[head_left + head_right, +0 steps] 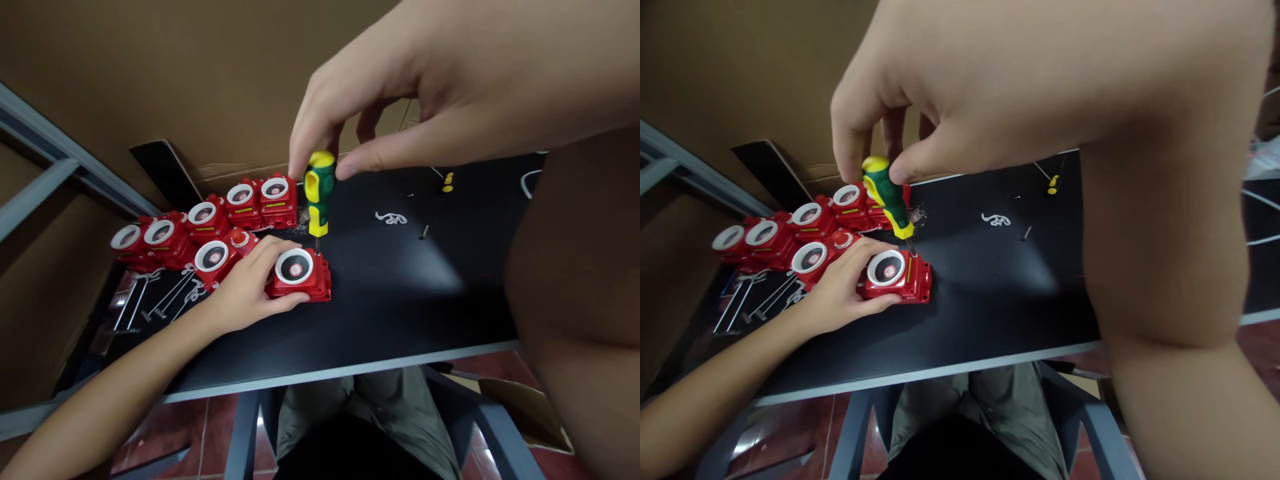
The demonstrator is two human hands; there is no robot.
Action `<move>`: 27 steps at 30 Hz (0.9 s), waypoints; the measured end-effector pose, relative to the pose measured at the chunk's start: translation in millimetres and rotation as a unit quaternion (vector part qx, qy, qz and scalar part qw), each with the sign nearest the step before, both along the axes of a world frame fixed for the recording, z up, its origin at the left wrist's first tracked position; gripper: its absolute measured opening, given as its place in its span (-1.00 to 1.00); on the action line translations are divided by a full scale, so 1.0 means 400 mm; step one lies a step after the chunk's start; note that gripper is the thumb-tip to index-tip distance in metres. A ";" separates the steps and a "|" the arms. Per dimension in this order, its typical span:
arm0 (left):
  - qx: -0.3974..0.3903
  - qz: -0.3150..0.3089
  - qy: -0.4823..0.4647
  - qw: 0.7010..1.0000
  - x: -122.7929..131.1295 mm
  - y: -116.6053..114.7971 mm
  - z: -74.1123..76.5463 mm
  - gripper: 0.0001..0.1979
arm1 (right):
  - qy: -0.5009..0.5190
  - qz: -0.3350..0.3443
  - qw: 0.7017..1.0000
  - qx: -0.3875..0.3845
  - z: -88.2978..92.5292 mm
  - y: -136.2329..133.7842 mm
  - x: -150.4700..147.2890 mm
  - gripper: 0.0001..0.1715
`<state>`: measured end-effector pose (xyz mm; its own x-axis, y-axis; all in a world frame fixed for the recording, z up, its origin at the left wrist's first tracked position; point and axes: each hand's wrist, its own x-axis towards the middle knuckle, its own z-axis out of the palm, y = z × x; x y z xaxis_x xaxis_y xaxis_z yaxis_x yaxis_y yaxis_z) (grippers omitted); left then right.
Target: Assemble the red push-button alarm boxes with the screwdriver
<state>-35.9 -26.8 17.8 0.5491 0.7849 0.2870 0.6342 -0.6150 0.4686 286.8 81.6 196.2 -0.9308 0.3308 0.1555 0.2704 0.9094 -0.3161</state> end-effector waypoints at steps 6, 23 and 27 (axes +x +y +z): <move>-0.005 -0.001 -0.003 1.000 0.002 0.000 0.002 -0.32 | 0.001 0.011 0.996 0.088 -0.003 0.013 0.000 -0.42; 0.023 -0.015 -0.008 1.000 0.002 0.002 -0.006 -0.32 | -0.009 0.014 0.984 0.177 -0.014 0.005 -0.017 -0.35; 0.017 -0.006 -0.001 1.000 0.000 0.001 -0.006 -0.31 | -0.019 0.012 0.971 0.238 -0.019 0.013 -0.015 -0.41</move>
